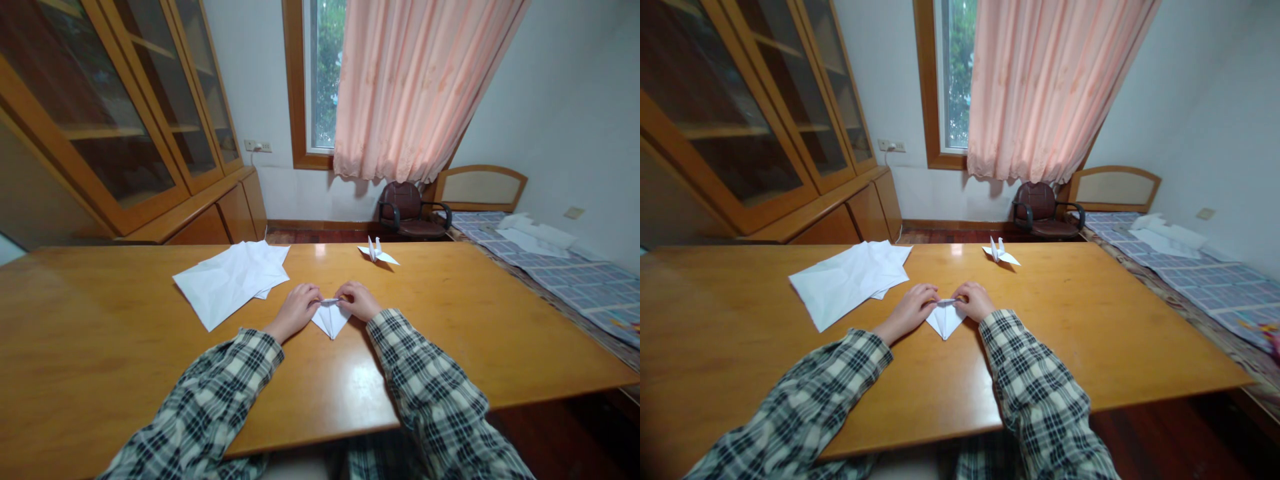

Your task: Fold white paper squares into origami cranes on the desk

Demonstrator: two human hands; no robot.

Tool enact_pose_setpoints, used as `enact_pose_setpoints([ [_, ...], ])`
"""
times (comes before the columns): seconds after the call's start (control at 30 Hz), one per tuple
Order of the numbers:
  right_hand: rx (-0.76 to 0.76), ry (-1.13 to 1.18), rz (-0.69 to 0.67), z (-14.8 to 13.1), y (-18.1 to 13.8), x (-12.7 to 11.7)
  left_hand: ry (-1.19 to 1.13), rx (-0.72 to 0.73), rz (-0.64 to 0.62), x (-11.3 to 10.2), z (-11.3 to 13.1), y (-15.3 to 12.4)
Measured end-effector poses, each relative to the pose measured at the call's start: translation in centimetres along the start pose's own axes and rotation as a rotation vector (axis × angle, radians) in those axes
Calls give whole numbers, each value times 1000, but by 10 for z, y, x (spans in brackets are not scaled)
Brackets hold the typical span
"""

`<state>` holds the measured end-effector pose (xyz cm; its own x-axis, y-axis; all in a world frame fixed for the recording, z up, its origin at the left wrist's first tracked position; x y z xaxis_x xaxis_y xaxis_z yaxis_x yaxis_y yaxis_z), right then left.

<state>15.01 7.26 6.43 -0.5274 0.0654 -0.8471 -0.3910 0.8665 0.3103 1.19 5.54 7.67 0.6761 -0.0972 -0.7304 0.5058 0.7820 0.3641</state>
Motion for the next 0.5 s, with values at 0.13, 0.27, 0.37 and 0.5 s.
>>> enact_pose_setpoints([
  [0.13, -9, 21, -6, 3, 0, 2, 2, -7, -5, 0, 0, 0],
  [0.27, -42, 58, -19, 4, 1, 4, 30, 3, -12, 4, -4, -1],
  [0.37, -54, 63, -34, 5, 2, 6, 41, 0, -16, 5, -8, -1],
  [0.5, -42, 34, -53, 5, 2, 6, 60, 3, -18, 4, -7, -1],
])
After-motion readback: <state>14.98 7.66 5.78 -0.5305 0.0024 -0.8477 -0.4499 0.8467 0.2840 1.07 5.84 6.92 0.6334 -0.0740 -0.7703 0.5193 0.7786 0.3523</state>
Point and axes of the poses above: each hand's wrist, its own y-axis towards the middle knuckle, its own x-axis out of the palm, z = x × y, the point moved 9 cm from there along y, towards the middle knuckle, and after that the axes turned 9 degrees about -y, right-handed, at the moved point
